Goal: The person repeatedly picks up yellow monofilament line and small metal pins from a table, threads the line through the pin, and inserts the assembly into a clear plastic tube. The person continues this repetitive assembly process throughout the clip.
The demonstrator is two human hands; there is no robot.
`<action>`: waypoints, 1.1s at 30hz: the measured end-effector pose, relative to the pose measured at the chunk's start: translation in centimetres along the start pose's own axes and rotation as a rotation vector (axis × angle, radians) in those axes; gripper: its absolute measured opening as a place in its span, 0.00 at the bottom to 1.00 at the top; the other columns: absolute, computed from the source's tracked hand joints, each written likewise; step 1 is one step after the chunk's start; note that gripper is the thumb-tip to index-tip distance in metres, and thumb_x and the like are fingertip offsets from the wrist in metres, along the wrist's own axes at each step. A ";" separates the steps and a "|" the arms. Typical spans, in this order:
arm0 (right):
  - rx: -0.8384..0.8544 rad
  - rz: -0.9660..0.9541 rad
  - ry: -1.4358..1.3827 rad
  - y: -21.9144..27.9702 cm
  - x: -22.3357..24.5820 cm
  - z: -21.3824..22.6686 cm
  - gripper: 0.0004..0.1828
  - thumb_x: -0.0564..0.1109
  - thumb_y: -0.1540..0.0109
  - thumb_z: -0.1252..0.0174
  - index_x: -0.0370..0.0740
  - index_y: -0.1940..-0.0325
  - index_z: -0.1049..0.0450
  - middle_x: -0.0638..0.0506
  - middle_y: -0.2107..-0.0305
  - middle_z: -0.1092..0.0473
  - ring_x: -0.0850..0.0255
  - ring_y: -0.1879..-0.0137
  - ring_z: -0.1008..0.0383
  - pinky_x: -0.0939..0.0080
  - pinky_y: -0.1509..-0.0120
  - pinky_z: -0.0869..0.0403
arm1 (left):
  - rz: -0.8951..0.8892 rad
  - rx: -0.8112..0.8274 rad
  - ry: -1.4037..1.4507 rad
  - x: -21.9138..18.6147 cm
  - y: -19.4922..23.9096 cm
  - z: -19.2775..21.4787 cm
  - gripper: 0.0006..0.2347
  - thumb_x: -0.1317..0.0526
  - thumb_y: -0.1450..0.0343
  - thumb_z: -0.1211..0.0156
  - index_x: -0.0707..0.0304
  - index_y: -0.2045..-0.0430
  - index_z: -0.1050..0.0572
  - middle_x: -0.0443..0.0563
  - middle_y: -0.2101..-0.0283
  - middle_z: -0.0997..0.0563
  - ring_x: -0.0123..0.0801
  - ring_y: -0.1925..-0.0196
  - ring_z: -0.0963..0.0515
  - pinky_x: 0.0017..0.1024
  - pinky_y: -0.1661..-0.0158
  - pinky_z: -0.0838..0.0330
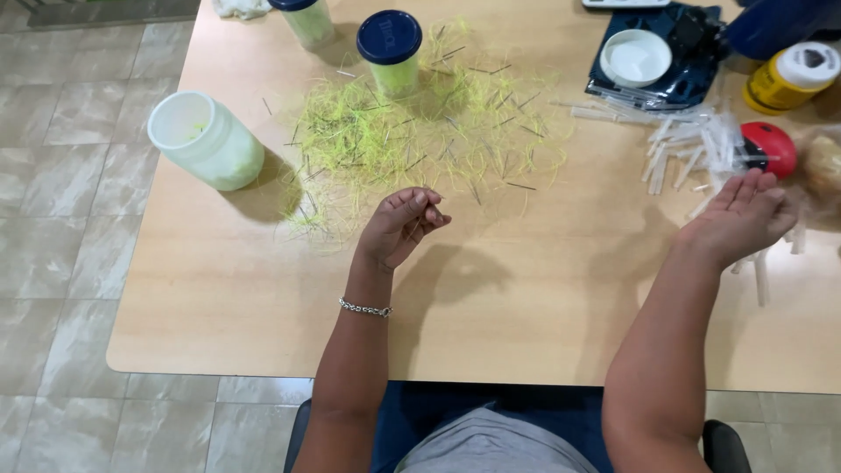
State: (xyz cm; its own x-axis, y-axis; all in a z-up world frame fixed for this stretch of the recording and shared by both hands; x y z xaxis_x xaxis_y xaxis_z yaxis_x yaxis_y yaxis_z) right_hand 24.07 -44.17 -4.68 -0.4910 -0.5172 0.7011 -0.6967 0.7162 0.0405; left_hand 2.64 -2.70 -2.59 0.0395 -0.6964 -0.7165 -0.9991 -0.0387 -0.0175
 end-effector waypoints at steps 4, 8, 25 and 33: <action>0.335 -0.053 0.292 6.9 3.0 -3.8 0.06 0.39 0.29 0.43 0.47 0.55 0.34 0.48 0.61 0.20 0.61 0.58 0.15 0.66 0.53 0.12 | 0.033 -0.120 -0.032 0.9 -0.3 -0.1 0.08 0.64 0.26 0.40 0.74 0.61 0.22 0.54 0.71 0.20 0.35 0.67 0.19 0.34 0.55 0.19; 0.636 -0.227 0.845 10.6 2.5 -4.9 0.06 0.39 0.28 0.48 0.48 0.48 0.36 0.55 0.55 0.25 0.68 0.55 0.19 0.74 0.54 0.16 | 0.089 -0.149 -0.105 2.8 -0.6 -0.7 0.08 0.64 0.26 0.40 0.72 0.61 0.21 0.54 0.71 0.19 0.34 0.67 0.19 0.32 0.57 0.19; 1.544 0.823 0.651 20.2 0.9 -4.7 0.01 0.44 0.34 0.33 0.49 0.59 0.16 0.58 0.67 0.22 0.57 0.58 0.22 0.57 0.44 0.29 | 0.207 0.005 -0.379 5.5 0.0 -4.6 0.07 0.65 0.29 0.35 0.73 0.62 0.19 0.57 0.74 0.16 0.29 0.71 0.15 0.23 0.63 0.19; 1.415 0.732 0.650 18.2 1.1 -4.9 0.02 0.39 0.33 0.33 0.43 0.59 0.16 0.52 0.67 0.22 0.50 0.62 0.23 0.52 0.53 0.27 | 0.234 0.089 -0.391 4.9 0.4 -4.7 0.08 0.67 0.31 0.33 0.76 0.63 0.19 0.60 0.74 0.16 0.30 0.71 0.16 0.24 0.63 0.19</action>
State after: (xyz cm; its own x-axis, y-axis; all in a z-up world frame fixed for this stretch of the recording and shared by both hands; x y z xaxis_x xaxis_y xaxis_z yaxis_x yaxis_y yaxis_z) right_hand 13.39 -29.46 0.33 -0.8651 0.2192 0.4511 -0.5009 -0.4242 -0.7544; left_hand 2.54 -9.53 -2.80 -0.1784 -0.3561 -0.9172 -0.9786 0.1611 0.1278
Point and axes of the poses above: each hand's wrist, its own y-axis away from the middle knuckle, its own z-axis out of the back of the hand, x = y × z, the point moved 1 cm from there along -y, towards the middle knuckle
